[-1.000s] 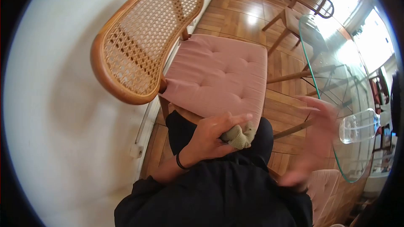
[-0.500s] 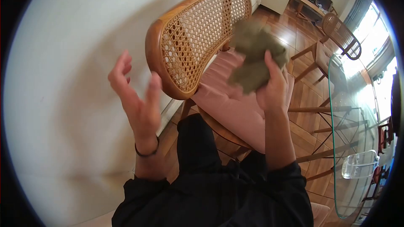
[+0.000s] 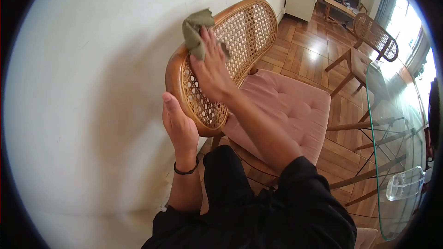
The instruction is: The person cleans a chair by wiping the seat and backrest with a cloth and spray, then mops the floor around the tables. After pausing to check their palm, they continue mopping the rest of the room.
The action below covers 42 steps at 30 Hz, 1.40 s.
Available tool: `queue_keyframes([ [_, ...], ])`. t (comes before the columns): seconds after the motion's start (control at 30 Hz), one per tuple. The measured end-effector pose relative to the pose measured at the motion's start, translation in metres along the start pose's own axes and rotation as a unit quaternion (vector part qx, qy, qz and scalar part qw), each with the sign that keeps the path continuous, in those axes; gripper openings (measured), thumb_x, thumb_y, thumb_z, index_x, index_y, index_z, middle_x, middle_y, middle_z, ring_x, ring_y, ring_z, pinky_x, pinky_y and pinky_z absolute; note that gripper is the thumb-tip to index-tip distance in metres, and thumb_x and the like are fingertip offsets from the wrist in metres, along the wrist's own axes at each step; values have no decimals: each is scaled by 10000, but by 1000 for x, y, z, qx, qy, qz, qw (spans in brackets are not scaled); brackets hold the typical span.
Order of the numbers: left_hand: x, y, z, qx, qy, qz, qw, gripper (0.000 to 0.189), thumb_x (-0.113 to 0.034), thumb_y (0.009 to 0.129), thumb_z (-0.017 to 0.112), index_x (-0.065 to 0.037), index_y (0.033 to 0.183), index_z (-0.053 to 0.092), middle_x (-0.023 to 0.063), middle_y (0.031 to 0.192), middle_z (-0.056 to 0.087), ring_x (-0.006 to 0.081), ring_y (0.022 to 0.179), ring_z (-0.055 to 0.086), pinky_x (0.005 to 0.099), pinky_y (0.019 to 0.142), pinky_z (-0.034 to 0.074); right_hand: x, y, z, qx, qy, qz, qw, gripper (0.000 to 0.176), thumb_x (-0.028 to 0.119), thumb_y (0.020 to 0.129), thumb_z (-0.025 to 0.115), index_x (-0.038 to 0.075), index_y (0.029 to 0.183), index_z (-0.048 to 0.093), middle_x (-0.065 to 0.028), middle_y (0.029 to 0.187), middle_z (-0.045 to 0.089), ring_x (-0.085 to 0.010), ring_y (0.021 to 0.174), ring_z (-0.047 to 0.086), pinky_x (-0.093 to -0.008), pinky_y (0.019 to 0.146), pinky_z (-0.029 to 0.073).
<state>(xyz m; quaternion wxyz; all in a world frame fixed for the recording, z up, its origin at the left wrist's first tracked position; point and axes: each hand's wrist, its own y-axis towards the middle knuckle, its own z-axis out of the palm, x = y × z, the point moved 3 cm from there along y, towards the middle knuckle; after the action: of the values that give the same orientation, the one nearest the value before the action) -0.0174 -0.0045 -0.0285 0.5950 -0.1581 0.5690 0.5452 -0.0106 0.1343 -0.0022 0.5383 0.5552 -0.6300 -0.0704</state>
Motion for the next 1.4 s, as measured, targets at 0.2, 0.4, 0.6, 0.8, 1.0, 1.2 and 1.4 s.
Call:
queue_keyframes([
  [0.2,8,0,-5,0,25,23,999,665,-498,1061,289,84,1315,488,159,1290,575,200,1176,567,323,1030,428,-99,82,-25,-60,-109,53,991,617,375,1029,204,67,1561,142,-179,1632,79,-343,1512,-13,-482,1220,-11],
  [0.4,3,-4,1,-26,19,22,999,645,-485,1064,294,94,1240,518,167,1203,603,204,1094,593,329,968,459,-176,129,-82,-169,-144,229,948,637,380,1031,264,83,1568,91,-130,1646,10,-333,1510,-58,-510,1216,-10],
  [0.6,5,-4,2,-26,-2,18,999,647,-478,1066,285,96,1264,509,172,1228,598,215,1114,593,337,979,461,-241,127,-114,-258,-76,342,900,630,388,998,335,89,1536,202,-165,1618,152,-336,1503,106,-509,1203,132],
  [0.8,7,-4,-5,-11,19,17,1000,654,-480,1064,296,97,1305,487,180,1277,581,227,1157,582,341,1026,435,-305,83,-113,-322,28,400,858,615,489,991,325,28,1348,522,-273,1403,484,-418,1323,443,-512,1076,348],
  [1.0,4,-6,1,-18,-4,12,1000,660,-510,1052,316,94,1230,515,164,1195,602,202,1082,595,328,957,464,-346,25,-81,-273,7,405,873,684,485,997,314,80,1541,228,-258,1542,301,-436,1415,303,-488,1124,308],
  [1.2,7,-4,-2,1,2,13,1000,676,-498,1057,299,101,1317,474,184,1287,572,233,1164,582,347,1027,439,-254,73,-97,-138,-190,219,947,721,401,1006,338,108,1578,10,-175,1639,-27,-372,1505,48,-491,1219,71],
  [1.4,10,-5,-6,-21,7,7,1000,678,-497,1057,303,102,1329,464,187,1296,566,246,1176,578,357,1031,445,-95,29,-29,47,-65,79,994,622,327,1035,264,123,1576,37,-173,1635,-34,-353,1506,-67,-526,1208,-35],
])
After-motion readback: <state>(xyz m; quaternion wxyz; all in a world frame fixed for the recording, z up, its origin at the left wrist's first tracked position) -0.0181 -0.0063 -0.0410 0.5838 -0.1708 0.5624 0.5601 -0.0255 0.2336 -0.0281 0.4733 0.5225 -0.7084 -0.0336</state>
